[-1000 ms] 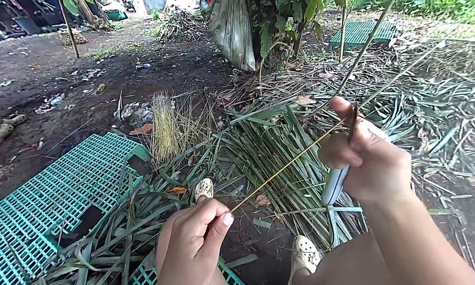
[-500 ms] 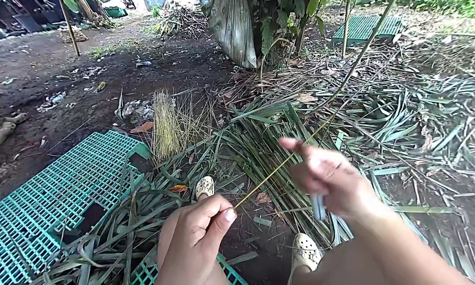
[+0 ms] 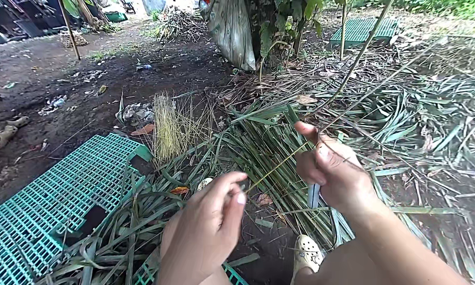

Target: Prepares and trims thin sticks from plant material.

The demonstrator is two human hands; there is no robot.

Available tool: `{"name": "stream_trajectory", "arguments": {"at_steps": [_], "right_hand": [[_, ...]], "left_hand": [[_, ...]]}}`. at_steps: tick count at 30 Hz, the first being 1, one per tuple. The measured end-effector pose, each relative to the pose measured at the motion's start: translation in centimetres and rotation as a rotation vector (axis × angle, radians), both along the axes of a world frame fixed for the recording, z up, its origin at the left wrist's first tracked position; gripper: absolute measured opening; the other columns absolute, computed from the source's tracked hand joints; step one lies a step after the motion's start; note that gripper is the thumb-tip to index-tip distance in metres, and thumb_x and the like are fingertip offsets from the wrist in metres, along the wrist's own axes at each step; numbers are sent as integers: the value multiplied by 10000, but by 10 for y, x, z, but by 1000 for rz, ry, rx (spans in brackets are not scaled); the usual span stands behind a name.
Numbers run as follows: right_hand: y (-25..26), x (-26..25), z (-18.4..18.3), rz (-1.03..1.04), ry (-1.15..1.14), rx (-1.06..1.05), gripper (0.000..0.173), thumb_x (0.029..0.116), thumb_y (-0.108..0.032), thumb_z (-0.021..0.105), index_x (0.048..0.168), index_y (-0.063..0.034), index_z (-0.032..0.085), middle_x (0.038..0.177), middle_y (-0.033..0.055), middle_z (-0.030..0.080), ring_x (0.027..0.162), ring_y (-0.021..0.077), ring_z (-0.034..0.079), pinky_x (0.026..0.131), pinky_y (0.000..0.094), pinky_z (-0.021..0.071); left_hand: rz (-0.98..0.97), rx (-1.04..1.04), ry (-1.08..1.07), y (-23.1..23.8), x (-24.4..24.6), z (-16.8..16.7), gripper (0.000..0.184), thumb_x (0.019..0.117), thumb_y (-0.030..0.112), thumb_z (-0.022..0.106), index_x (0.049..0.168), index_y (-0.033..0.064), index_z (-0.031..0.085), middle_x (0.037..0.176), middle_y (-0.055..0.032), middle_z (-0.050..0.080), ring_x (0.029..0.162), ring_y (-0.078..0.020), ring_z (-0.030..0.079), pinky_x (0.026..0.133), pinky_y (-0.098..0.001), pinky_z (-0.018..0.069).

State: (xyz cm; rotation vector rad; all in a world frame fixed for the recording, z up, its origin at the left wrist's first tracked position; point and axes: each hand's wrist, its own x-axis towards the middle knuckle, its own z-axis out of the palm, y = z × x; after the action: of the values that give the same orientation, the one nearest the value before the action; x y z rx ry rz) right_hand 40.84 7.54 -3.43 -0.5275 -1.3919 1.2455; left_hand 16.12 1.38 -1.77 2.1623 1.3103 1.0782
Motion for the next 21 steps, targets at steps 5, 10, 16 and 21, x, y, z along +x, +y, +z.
{"name": "stream_trajectory", "arguments": {"at_steps": [5,10,16,21], "right_hand": [[-13,-19,-9,76,-70,100,354,1074,-260,470,1391,-202,617,666,-168,506,576,-89,434,555,90,378],[-18,-18,-10,151,-97,108,357,1078,-278,472,1385,-156,608,726,-175,528,601,-117,424,543,66,360],[-18,-12,-9,33,-71,158,236,1059,-348,506,1069,-215,701,683,-173,533,609,-104,451,589,92,396],[1,19,12,-216,48,58,372,1068,-371,460,1395,-249,589,542,-156,439,459,-31,421,484,138,403]], "left_hand": [[-4,98,-32,17,43,18,245,1049,233,522,1054,94,724,766,48,639,632,7,563,573,-157,477],[-18,134,-69,19,46,18,224,1040,167,521,920,86,692,749,51,603,626,39,527,566,-109,441],[-134,55,-196,13,41,15,259,1048,127,482,899,57,682,706,73,553,603,70,461,553,-81,380],[-175,-14,-220,10,24,10,274,1061,146,473,912,56,684,710,86,558,625,82,468,566,-81,381]]}}
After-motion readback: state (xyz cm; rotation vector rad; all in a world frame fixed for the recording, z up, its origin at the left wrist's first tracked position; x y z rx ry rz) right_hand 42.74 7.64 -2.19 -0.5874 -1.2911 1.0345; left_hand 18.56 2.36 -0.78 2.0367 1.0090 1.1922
